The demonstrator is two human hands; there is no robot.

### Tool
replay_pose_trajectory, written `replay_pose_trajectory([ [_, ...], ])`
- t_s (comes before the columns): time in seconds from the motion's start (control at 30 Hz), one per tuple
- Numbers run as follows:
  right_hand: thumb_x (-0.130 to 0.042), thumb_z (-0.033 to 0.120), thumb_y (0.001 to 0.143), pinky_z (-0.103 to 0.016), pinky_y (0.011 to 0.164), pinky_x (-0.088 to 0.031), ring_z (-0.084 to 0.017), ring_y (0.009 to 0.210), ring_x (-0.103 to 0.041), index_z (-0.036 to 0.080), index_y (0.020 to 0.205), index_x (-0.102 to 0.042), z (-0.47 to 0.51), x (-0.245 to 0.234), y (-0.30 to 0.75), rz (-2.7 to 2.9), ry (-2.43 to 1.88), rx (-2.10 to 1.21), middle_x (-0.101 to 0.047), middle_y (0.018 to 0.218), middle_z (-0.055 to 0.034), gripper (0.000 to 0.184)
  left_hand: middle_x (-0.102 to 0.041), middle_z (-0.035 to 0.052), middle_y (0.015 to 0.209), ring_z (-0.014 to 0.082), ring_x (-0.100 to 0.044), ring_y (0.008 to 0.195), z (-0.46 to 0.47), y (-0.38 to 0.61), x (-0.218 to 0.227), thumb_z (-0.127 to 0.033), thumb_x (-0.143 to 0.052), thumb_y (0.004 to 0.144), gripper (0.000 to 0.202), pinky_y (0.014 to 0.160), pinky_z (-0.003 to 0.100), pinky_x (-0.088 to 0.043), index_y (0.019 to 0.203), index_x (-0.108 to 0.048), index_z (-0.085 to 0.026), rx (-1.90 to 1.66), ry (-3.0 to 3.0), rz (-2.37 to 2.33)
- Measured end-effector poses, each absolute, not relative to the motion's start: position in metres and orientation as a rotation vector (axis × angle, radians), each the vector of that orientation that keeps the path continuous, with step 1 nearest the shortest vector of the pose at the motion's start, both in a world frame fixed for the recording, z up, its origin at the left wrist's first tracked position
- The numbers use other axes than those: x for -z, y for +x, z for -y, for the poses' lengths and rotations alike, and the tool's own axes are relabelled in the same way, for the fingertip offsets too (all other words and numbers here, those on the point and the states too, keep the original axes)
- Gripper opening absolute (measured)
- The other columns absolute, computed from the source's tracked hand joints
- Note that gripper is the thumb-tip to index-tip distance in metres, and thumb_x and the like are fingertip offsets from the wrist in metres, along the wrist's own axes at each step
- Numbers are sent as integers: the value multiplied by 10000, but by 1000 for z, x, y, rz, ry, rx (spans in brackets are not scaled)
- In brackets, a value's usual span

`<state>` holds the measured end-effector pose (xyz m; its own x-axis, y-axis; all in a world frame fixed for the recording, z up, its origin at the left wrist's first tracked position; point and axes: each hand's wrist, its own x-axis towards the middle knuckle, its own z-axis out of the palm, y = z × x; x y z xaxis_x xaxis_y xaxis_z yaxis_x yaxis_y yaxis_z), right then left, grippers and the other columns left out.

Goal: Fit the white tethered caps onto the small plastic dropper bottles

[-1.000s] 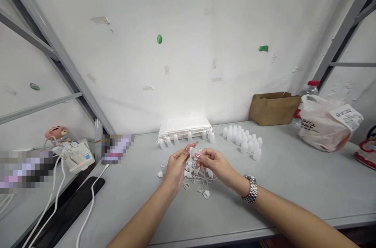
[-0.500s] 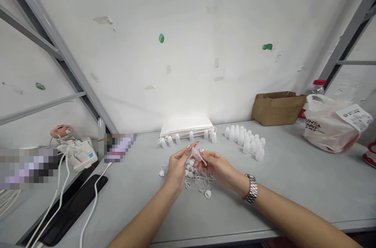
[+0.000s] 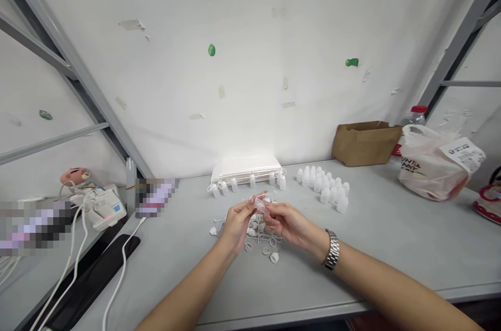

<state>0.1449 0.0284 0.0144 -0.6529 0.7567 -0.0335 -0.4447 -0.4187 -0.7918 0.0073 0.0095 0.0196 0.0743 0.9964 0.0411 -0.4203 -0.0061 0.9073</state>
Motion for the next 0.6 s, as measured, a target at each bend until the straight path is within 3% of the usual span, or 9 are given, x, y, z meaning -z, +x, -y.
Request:
replay_pose_trajectory([
  [0.1,-594,248,753,-205,514,-322,-57,482,-359,126,737,-559,-31,-14,146,825,-452,-2273,-460,557,27,128,-607,104,1125,250,-460,1139,-10,9,-22,-367,-629,690,290,976,358,-293,870,-694,-148,-1343,958,-842],
  [0.3,-546,237,790,-232,586,-366,-72,556,-434,131,782,-559,-32,-15,149,771,-385,-2324,-514,674,-5,107,-645,112,1048,248,-503,1087,-12,9,-27,-497,-545,716,415,970,380,-287,890,-686,-147,-1344,951,-799],
  [0.6,-518,424,789,-243,584,-380,-91,542,-499,94,705,-582,-27,-16,146,957,-503,-2365,-559,628,-37,346,-663,118,1009,261,-533,1044,-14,5,-24,-378,-648,664,278,944,382,-325,798,-703,-141,-1375,939,-890],
])
